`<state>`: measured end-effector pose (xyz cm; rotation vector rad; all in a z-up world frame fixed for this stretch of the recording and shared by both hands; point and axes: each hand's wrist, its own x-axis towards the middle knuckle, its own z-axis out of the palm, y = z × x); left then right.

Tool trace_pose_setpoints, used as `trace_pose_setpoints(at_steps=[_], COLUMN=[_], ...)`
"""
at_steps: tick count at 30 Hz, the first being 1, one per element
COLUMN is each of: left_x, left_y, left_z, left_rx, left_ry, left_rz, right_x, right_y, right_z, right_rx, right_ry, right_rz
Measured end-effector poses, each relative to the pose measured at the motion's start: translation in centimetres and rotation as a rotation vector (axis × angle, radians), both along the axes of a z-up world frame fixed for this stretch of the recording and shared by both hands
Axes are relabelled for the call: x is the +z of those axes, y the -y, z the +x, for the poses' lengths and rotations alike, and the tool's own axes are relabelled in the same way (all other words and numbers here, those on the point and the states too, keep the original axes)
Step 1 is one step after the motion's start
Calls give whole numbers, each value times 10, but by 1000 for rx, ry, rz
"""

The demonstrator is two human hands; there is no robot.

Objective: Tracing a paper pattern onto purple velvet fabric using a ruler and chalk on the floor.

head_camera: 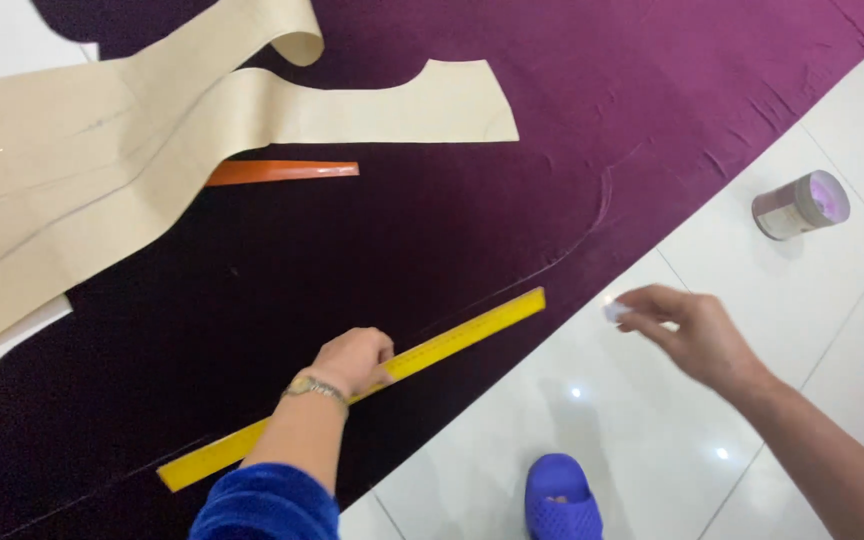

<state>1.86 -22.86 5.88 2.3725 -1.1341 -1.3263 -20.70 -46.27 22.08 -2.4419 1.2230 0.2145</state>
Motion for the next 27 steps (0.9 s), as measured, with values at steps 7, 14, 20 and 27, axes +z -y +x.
trace_pose_setpoints(at_steps=[7,14,20,27], left_x=[10,37,26,17], left_y=[52,114,183,256], left_z=[-5,-44,-95,-118], left_rx=[-162,-59,997,1140], left_ry=[-196,340,216,-506], left_rz=[-120,-352,-469,-396], right_x=[-68,-126,-141,-149], right_y=[-2,15,47,108], right_z=[8,-22,-38,-48], right_rx=[509,173,-120,-240], right_ry=[212,508,665,567], right_rz=[236,452,400,405])
